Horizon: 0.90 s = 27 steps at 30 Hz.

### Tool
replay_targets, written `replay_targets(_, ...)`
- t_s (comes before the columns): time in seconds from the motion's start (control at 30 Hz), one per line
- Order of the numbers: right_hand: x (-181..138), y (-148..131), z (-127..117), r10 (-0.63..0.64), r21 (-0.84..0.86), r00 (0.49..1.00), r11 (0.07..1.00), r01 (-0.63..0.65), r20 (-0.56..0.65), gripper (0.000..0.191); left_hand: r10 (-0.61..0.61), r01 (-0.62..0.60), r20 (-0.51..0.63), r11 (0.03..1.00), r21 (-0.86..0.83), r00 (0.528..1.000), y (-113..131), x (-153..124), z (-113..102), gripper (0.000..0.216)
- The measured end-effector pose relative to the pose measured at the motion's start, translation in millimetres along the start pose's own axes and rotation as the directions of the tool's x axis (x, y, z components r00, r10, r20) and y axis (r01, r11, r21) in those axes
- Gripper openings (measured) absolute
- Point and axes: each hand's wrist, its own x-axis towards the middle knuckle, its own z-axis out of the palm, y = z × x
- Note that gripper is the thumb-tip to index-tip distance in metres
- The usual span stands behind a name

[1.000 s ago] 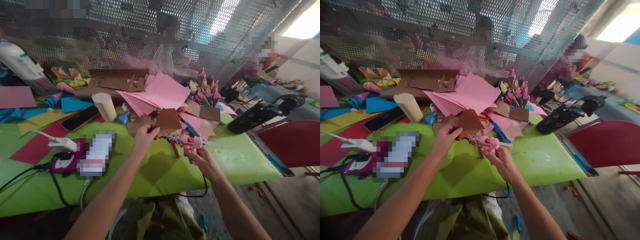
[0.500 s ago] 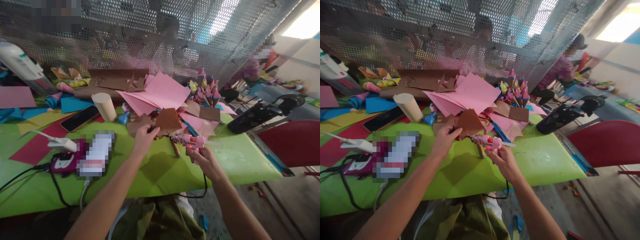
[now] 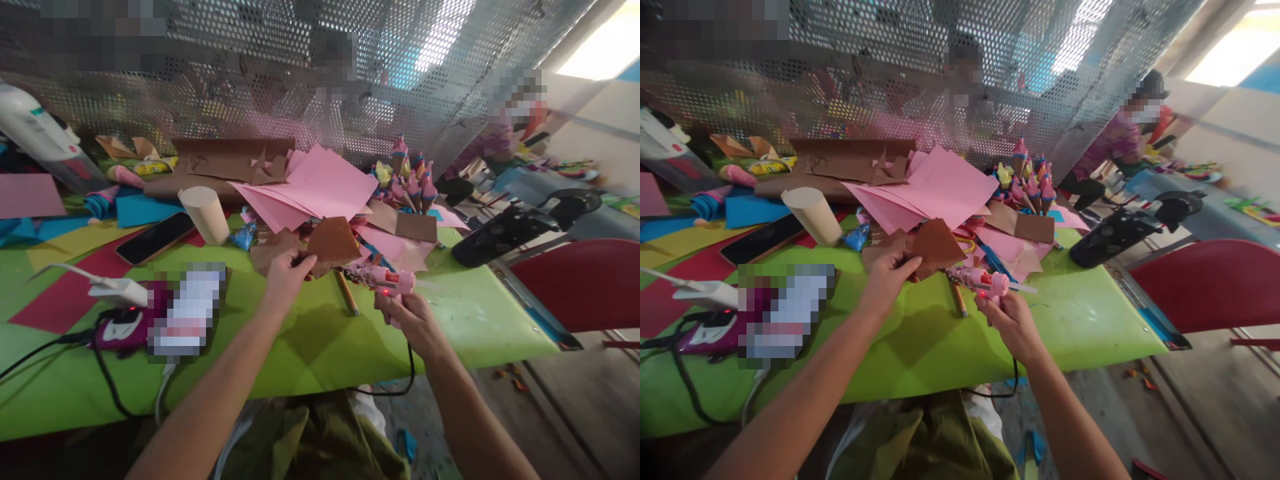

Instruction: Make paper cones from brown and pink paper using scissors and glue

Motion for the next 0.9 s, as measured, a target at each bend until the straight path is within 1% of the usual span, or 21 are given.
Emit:
replay_targets(0.17,-1,1,4,-0.001,0.009,0.999,1.0,0.001,0.037,0.046,-0.004,0.004,0.009,1.0,-0.004,1.0,-1,1,-1,0.018)
replay_targets(0.37,-1,4,1,-0.008,-0.021,1.0,1.0,0.008,-0.003,0.048,-0.001,0.001,-0.01,1.0,-0.01,1.0,-3,1,-1,0.019)
replay_targets(0.77,-2,-2,7,-0.031,-0.015,0.997,0.999,0.032,0.066,0.043,0.042,-0.042,-0.011,0.999,0.001,0.999,-9,2,-1,0.022)
replay_targets(0.9,-2,-3,8,-0.032,0.004,0.998,0.999,0.032,0.051,0.044,0.059,-0.058,-0.007,0.998,0.012,0.998,-12,4,-2,0.023)
